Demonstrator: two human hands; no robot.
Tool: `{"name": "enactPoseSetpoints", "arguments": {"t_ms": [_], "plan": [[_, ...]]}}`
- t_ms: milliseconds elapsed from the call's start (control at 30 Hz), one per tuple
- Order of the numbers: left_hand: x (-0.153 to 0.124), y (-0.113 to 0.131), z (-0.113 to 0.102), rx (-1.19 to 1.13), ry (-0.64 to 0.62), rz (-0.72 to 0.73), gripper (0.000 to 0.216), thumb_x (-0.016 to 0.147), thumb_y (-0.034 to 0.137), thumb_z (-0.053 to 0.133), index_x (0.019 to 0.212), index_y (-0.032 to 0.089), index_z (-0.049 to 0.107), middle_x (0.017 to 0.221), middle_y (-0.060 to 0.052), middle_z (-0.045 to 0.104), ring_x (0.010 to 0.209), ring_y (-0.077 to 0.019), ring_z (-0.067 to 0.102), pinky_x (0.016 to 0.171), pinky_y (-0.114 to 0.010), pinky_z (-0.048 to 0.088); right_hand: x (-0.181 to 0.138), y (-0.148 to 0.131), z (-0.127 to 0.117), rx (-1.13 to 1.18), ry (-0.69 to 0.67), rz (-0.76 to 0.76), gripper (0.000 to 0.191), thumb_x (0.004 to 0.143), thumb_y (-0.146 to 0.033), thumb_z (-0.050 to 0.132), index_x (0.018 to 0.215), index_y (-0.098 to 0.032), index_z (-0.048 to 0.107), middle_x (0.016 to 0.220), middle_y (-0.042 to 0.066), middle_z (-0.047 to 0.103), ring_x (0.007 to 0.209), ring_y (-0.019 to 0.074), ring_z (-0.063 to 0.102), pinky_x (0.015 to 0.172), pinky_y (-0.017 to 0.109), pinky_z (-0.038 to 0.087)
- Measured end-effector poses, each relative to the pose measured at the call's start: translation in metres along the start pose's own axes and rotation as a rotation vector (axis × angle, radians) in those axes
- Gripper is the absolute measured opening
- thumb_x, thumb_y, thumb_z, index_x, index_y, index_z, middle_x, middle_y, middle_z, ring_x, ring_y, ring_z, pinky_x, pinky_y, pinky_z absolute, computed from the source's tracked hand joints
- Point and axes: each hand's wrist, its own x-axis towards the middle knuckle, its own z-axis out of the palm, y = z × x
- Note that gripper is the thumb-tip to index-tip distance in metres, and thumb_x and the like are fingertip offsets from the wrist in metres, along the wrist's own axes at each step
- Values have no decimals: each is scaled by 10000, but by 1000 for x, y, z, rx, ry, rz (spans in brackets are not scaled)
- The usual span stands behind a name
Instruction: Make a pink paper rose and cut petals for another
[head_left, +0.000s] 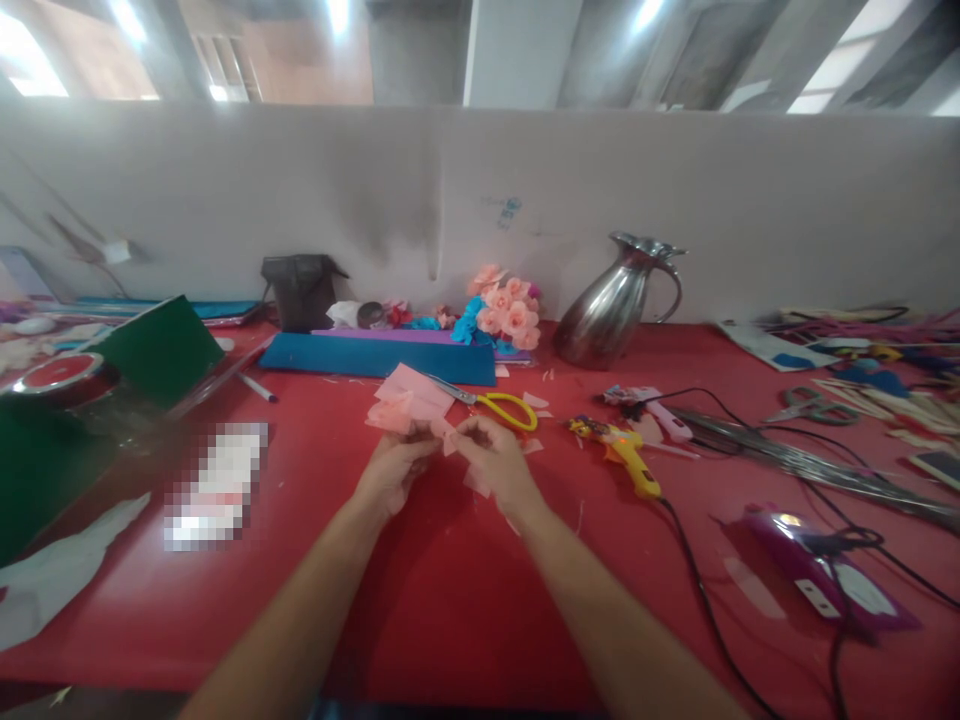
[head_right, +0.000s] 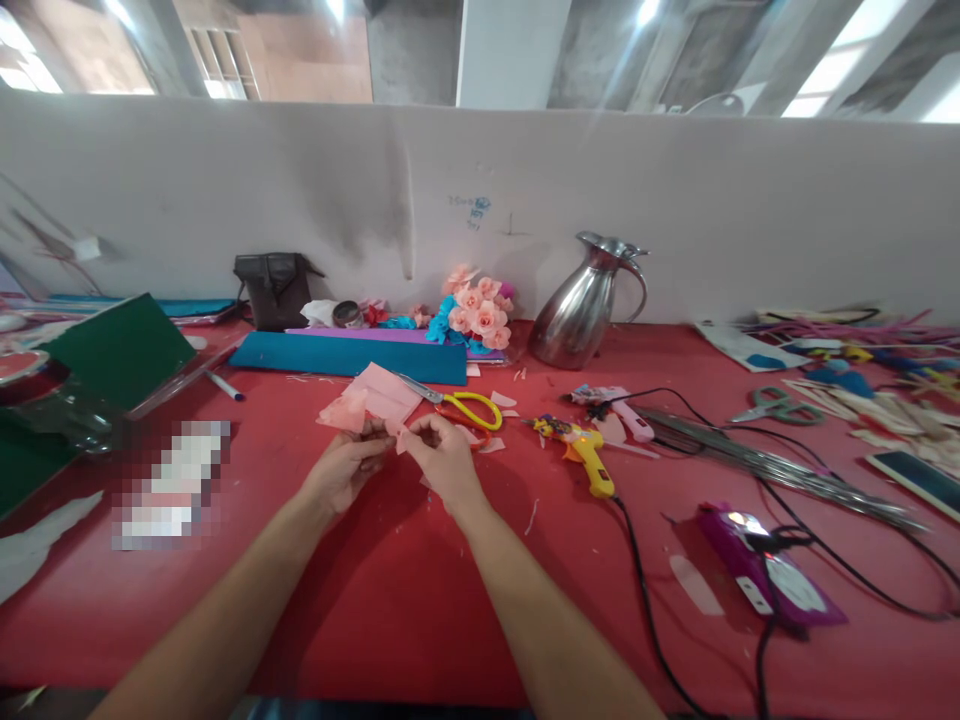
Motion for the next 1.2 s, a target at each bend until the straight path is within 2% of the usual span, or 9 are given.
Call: {"name": "enactPoseSetpoints", "arguments": {"t_ms": [100, 200, 300, 400, 533, 667, 800, 933, 1200], "plan": [[0, -1, 0, -5, 32, -18, 313, 540, 200, 786, 799, 152, 617, 688, 22, 572, 470, -19, 406, 440, -165, 279, 2, 2, 1, 146, -9, 84, 124, 662, -294, 640, 669, -191, 571, 644, -17, 610, 651, 139, 552, 679, 279, 420], [0, -3, 0, -2, 106, -20, 296, 591, 289, 773, 797, 160, 604, 706, 22, 562, 489, -25, 409, 469, -164, 313, 4, 4, -1, 189, 66, 104, 142, 646, -300, 662, 659, -187, 578, 634, -11, 615, 648, 143, 553, 671, 283, 418], [1, -4, 0, -2, 162, 28, 254, 653, 356, 719, 765, 151, 618, 737, 4, 565, 522, -36, 423, 507, -173, 348, 8, 6, -6, 233, 150, 113, 170, 632, -316, 681, 700, -180, 607, 625, -8, 606, 603, 133, 535, 619, 277, 413], [3, -4, 0, -29, 170, 84, 258, 635, 364, 727, 715, 136, 638, 753, -16, 581, 570, -55, 466, 575, -192, 393, 9, 7, -9, 235, 177, 116, 215, 615, -333, 706, 743, -170, 649, 624, -7, 606, 599, 128, 532, 616, 274, 418], [3, 0, -2, -53, 120, 115, 283, 596, 370, 761, 732, 134, 682, 698, -7, 599, 628, -84, 515, 662, -215, 412, 7, 6, -7, 229, 136, 145, 183, 605, -302, 715, 727, -173, 673, 674, 5, 643, 667, 145, 580, 680, 284, 441], [2, 6, -4, -40, 127, 167, 285, 617, 319, 761, 841, 147, 718, 679, 19, 608, 603, -52, 494, 667, -186, 389, 6, 7, -4, 221, 86, 165, 139, 628, -275, 687, 730, -180, 679, 729, 19, 682, 734, 170, 627, 760, 315, 462], [1, 8, -4, -56, 181, 244, 179, 589, 246, 772, 722, 148, 705, 813, -35, 679, 697, -83, 568, 737, -213, 417, 7, 11, -3, 150, 35, 146, 122, 647, -264, 654, 725, -179, 696, 751, 34, 704, 755, 188, 640, 778, 330, 467], [-1, 7, -2, -61, 217, 292, 158, 583, 241, 773, 696, 161, 696, 769, -39, 695, 747, -117, 607, 781, -243, 440, 4, 8, -1, 54, 10, 148, 172, 666, -300, 657, 767, -173, 715, 788, 48, 718, 759, 193, 640, 768, 334, 466], [-6, 4, 4, 16, 185, 209, 180, 572, 274, 773, 677, 151, 695, 672, -27, 686, 622, -134, 606, 658, -261, 466, 0, 1, 2, 100, -6, 193, 167, 660, -317, 667, 741, -177, 708, 738, 34, 707, 736, 183, 630, 708, 304, 464]]}}
